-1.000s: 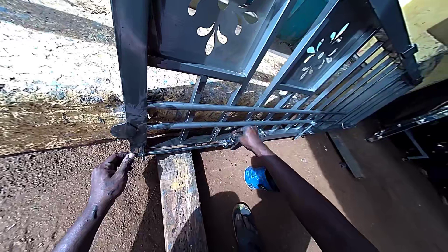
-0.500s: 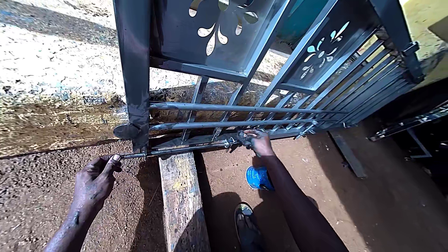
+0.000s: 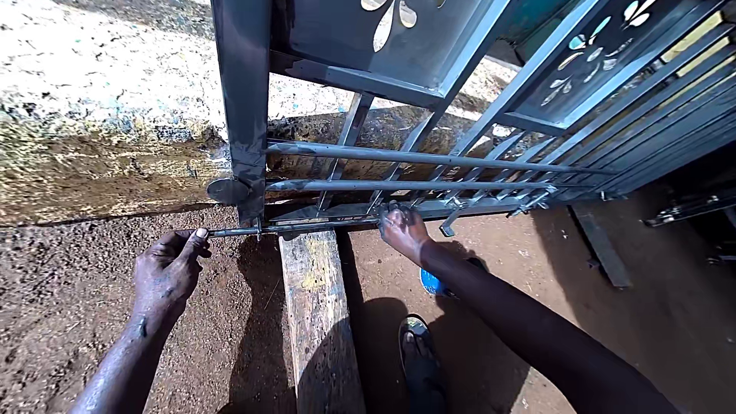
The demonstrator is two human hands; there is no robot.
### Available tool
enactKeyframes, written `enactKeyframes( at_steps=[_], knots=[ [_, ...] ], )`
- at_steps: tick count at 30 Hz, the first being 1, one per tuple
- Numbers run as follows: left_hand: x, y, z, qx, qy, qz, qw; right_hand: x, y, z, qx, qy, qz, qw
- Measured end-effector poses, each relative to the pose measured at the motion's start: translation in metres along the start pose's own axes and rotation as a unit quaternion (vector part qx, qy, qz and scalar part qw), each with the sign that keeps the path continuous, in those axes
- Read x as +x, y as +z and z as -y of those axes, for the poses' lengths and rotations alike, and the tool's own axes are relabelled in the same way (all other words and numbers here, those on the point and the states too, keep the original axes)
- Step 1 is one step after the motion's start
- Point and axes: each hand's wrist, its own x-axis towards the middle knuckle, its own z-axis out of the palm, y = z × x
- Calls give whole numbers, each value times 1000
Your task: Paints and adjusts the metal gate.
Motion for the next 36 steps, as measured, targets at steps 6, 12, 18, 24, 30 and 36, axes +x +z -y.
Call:
enactKeyframes(
  at_steps=[6,12,18,24,30,36],
  knots=[
    [2,2,1,7,6,-4,1000,8,-26,-33,43,-115,82,989],
    [2,2,2,12,3,-6,1000,-5,-44,-61,221,-24,2,975],
    [3,3,1,11,1,-7,1000,-5,12,-18,49,-17,-26,998],
    [2,0,2,22,12,-5,1000,10,35,-50,63,-220,-177,957],
    [-1,1,-8,53,17,2,998,18,40,5,193,-254,-350,881],
    [3,1,-6,50,5,9,999,35,-7,161,283,-277,-389,832]
  ],
)
